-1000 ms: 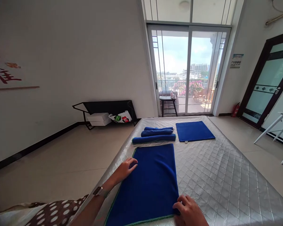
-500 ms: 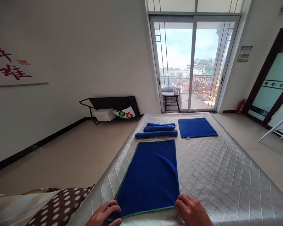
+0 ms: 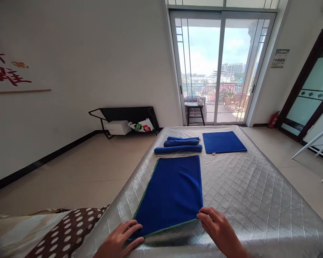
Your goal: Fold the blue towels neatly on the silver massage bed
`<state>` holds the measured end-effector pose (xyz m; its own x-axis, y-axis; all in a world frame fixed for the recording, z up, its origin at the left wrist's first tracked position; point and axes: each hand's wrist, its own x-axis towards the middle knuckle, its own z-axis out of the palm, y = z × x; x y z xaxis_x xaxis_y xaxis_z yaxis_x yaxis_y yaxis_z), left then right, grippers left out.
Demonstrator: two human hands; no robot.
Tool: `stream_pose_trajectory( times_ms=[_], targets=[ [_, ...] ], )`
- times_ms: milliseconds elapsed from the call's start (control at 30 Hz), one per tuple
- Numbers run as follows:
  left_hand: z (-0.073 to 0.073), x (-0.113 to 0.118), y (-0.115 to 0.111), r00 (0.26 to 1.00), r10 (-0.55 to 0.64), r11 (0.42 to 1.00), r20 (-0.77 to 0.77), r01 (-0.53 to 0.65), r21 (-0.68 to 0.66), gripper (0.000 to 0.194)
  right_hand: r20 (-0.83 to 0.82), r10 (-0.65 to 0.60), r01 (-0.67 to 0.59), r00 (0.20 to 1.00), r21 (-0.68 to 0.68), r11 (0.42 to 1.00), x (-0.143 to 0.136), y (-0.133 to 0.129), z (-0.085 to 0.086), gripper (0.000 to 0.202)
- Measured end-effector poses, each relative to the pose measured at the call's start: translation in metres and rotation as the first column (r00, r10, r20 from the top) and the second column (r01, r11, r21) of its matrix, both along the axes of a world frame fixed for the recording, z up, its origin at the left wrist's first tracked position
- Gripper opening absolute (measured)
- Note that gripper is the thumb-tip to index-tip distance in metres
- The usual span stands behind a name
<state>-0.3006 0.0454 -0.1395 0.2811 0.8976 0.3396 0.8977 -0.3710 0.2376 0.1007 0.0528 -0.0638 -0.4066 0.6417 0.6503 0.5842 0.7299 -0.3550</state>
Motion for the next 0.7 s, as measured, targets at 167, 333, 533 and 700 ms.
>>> stream_pose_trajectory(
  times_ms=[167, 333, 533, 700],
  targets=[
    [-0.005, 0.001, -0.001, 0.999, -0.001, 0.996, -0.037, 0.005, 0.088, 0.024, -0.029, -0.003, 0.006, 1.000, 0.109, 0.994, -0.013, 0.020, 0.031, 0.019],
    [0.006, 0.005, -0.005, 1.000, 0.003, 0.998, 0.015, -0.004, 0.068, 0.029, -0.003, 0.019, -0.018, 1.000, 0.182, 0.983, -0.019, 0.032, 0.055, 0.020],
    [0.060, 0.006, -0.011, 0.962, 0.033, 0.986, 0.272, -0.075, 0.147, 0.037, -0.010, -0.009, 0.011, 1.000, 0.248, 0.969, -0.004, 0.032, 0.082, 0.022],
    [0.143, 0.015, -0.013, 0.876, 0.186, 0.907, 0.444, -0.327, 0.265, 0.040, -0.055, 0.006, 0.013, 0.998, 0.349, 0.937, 0.015, 0.022, 0.125, 0.025]
  ],
)
